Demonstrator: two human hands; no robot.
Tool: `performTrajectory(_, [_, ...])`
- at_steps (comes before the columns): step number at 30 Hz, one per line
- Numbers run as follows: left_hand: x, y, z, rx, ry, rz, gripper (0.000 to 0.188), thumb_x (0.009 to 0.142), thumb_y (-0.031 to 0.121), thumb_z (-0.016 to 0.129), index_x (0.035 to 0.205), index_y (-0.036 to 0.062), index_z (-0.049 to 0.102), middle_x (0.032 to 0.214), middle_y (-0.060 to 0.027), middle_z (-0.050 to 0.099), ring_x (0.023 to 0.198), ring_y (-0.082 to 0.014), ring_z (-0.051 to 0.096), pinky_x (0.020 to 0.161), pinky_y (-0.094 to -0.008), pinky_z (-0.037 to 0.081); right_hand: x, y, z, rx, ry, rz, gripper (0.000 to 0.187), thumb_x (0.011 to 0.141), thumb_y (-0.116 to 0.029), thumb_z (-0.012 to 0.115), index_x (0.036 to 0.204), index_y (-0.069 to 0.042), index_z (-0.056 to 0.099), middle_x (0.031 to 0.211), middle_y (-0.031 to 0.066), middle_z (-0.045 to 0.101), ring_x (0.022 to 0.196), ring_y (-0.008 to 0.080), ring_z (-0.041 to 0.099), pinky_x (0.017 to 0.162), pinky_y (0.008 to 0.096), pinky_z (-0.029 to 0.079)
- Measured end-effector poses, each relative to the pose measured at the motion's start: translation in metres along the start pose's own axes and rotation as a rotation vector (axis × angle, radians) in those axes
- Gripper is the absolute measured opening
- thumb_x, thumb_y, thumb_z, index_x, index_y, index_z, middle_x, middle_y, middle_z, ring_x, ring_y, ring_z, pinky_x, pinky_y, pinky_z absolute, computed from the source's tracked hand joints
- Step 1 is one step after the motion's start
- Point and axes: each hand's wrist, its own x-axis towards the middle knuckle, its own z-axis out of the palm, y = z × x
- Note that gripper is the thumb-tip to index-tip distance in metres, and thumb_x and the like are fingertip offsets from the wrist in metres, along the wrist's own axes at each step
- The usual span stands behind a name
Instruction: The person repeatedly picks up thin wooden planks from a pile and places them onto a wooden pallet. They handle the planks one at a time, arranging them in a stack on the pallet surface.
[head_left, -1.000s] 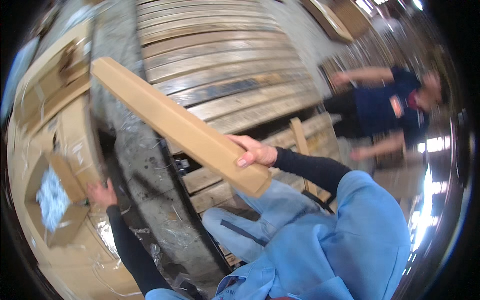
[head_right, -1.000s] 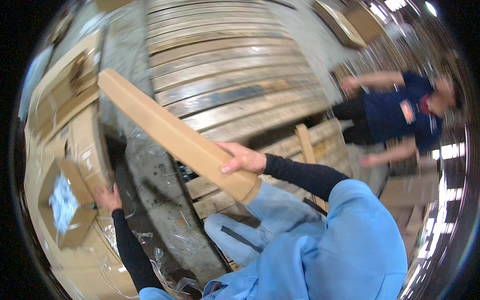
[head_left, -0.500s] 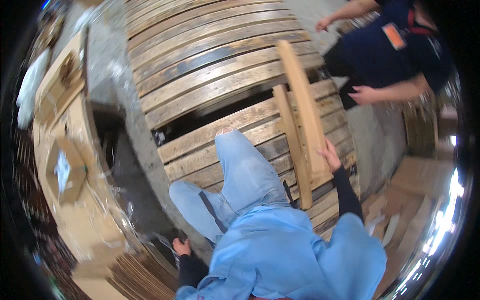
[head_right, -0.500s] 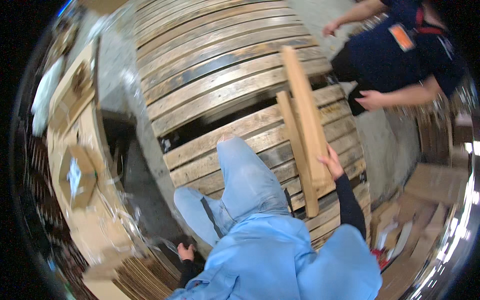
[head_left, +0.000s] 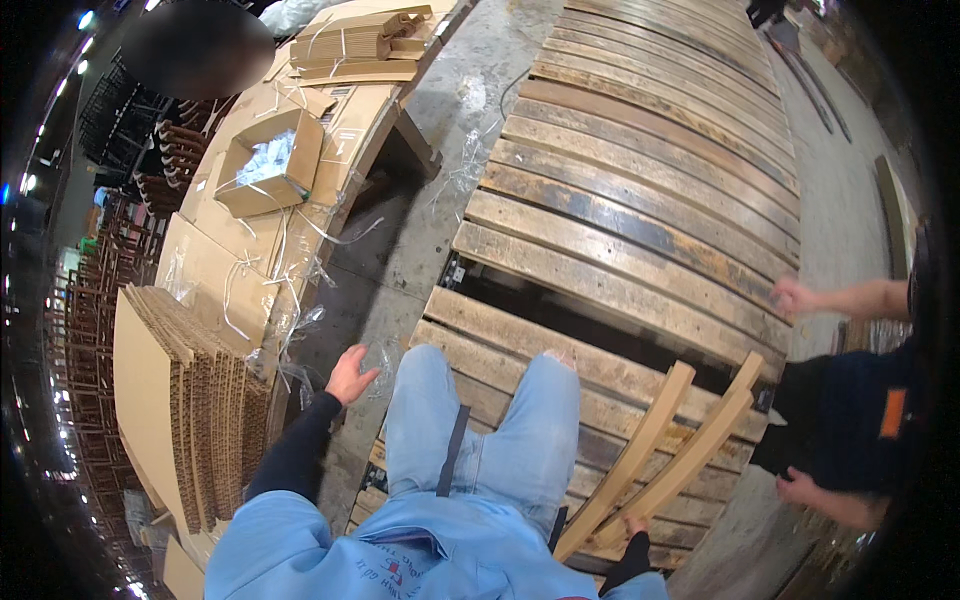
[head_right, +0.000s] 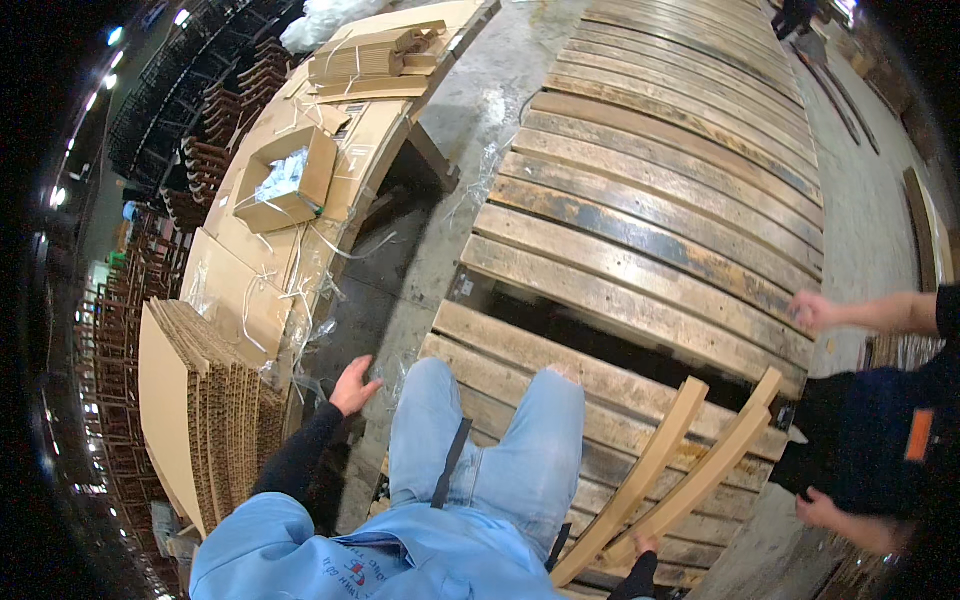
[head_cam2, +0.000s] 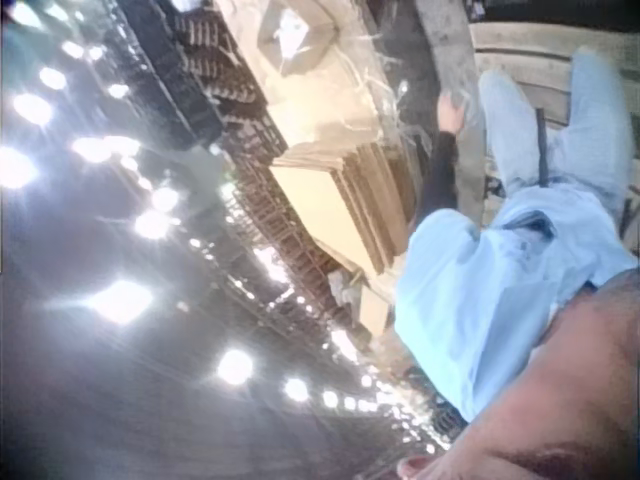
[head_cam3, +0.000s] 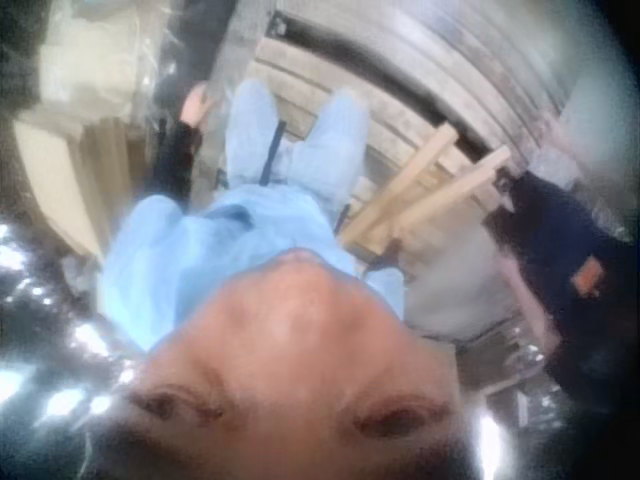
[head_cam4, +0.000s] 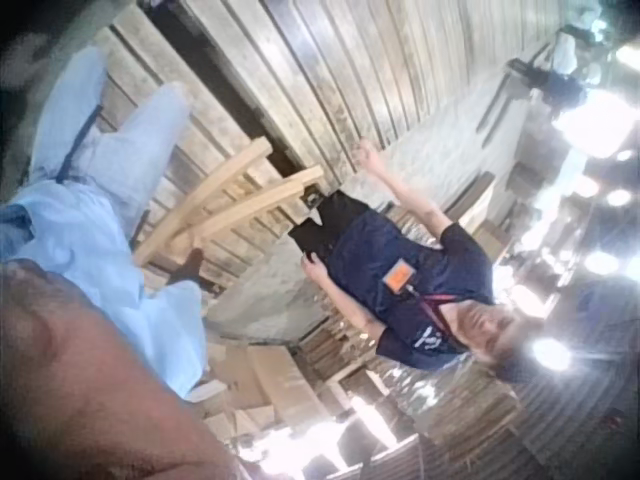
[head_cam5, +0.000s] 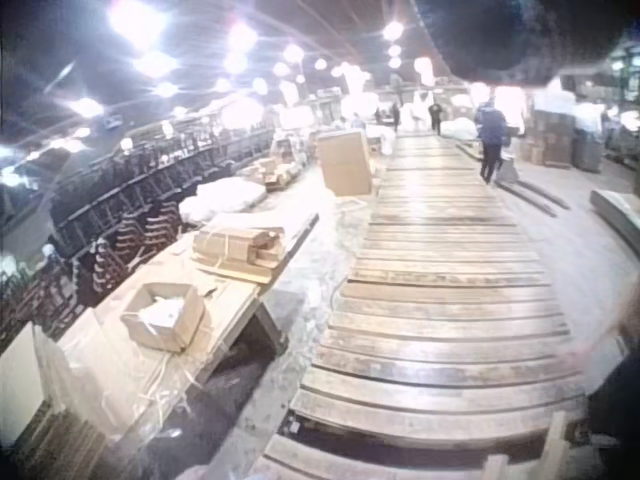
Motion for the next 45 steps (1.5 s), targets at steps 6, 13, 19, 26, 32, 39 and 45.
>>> performTrajectory(6, [0.168, -0.006, -0.040, 0.254, 0.013, 0.204, 0.048, 0.084, 0.030, 0.074, 0.118, 0.0006, 0.057, 0.145, -0.0242, 0.047, 0.132, -0.0422, 0.046, 0.109, -0.0486, 0.041, -0.073, -0.171, -0.022, -0.314, 0.712, -0.080, 0.085, 0.084, -0.027, 0.076, 0.155, -0.009, 0.033, 0.157, 0.0213, 0.033, 0.140, 0.0399, 0.039, 0.112, 0.0528, 0.037])
performTrajectory(13, [0.422, -0.102, -0.102, 0.456, 0.359, 0.061, 0.041, 0.083, 0.029, 0.074, 0.116, 0.0101, 0.059, 0.145, -0.0202, 0.044, 0.134, -0.0383, 0.042, 0.110, -0.0520, 0.038, -0.170, -0.501, 0.046, -0.301, 0.412, -1.056, 0.075, 0.085, -0.020, 0.069, 0.151, -0.003, 0.038, 0.156, 0.0248, 0.034, 0.145, 0.0404, 0.032, 0.119, 0.0501, 0.026])
performTrajectory(19, [0.510, -0.148, -0.134, 0.285, 0.461, -0.022, 0.062, 0.077, 0.053, 0.073, 0.117, 0.0067, 0.065, 0.157, -0.0210, 0.032, 0.147, -0.0381, 0.026, 0.121, -0.0607, 0.016, -0.346, -0.666, 0.124, -0.338, 0.052, -1.059, 0.070, 0.085, -0.019, 0.068, 0.149, -0.004, 0.045, 0.146, 0.0155, 0.048, 0.133, 0.0333, 0.049, 0.104, 0.0477, 0.044])
performTrajectory(26, [0.519, -0.156, -0.152, 0.076, 0.352, -0.020, 0.057, 0.070, 0.051, 0.080, 0.102, 0.0049, 0.071, 0.158, -0.0231, 0.029, 0.148, -0.0405, 0.023, 0.120, -0.0638, 0.012, -0.467, -0.921, 0.392, -0.404, -0.451, -1.243, 0.066, 0.093, -0.011, 0.069, 0.148, 0.007, 0.039, 0.149, 0.0241, 0.048, 0.138, 0.0309, 0.049, 0.113, 0.0403, 0.040])
performTrajectory(32, [0.539, -0.151, -0.158, 0.017, 0.298, -0.023, 0.052, 0.070, 0.048, 0.080, 0.099, 0.0061, 0.072, 0.157, -0.0235, 0.030, 0.147, -0.0415, 0.025, 0.119, -0.0654, 0.011, -0.594, -1.121, 0.682, -0.231, -0.467, -1.685, 0.084, 0.081, -0.038, 0.078, 0.144, 0.006, 0.044, 0.136, 0.0284, 0.057, 0.127, 0.0387, 0.056, 0.110, 0.0443, 0.042])
performTrajectory(39, [0.528, -0.157, -0.145, 0.012, 0.313, -0.057, 0.050, 0.065, 0.052, 0.083, 0.093, 0.0123, 0.073, 0.154, -0.0208, 0.035, 0.141, -0.0439, 0.033, 0.115, -0.0676, 0.022, -0.692, -1.170, 0.820, -1.006, 0.028, -1.823, 0.107, 0.072, -0.052, 0.084, 0.152, -0.003, 0.032, 0.151, 0.0287, 0.038, 0.136, 0.0441, 0.044, 0.105, 0.0576, 0.041])
performTrajectory(45, [0.527, -0.154, -0.146, -0.012, 0.328, -0.118, 0.045, 0.063, 0.049, 0.084, 0.084, 0.0119, 0.070, 0.153, -0.0171, 0.040, 0.142, -0.0396, 0.036, 0.115, -0.0669, 0.024, -0.687, -1.213, 0.806, -0.914, 0.076, -2.074, 0.099, 0.076, -0.049, 0.077, 0.153, -0.005, 0.034, 0.153, 0.0301, 0.034, 0.141, 0.0449, 0.033, 0.107, 0.0621, 0.030])
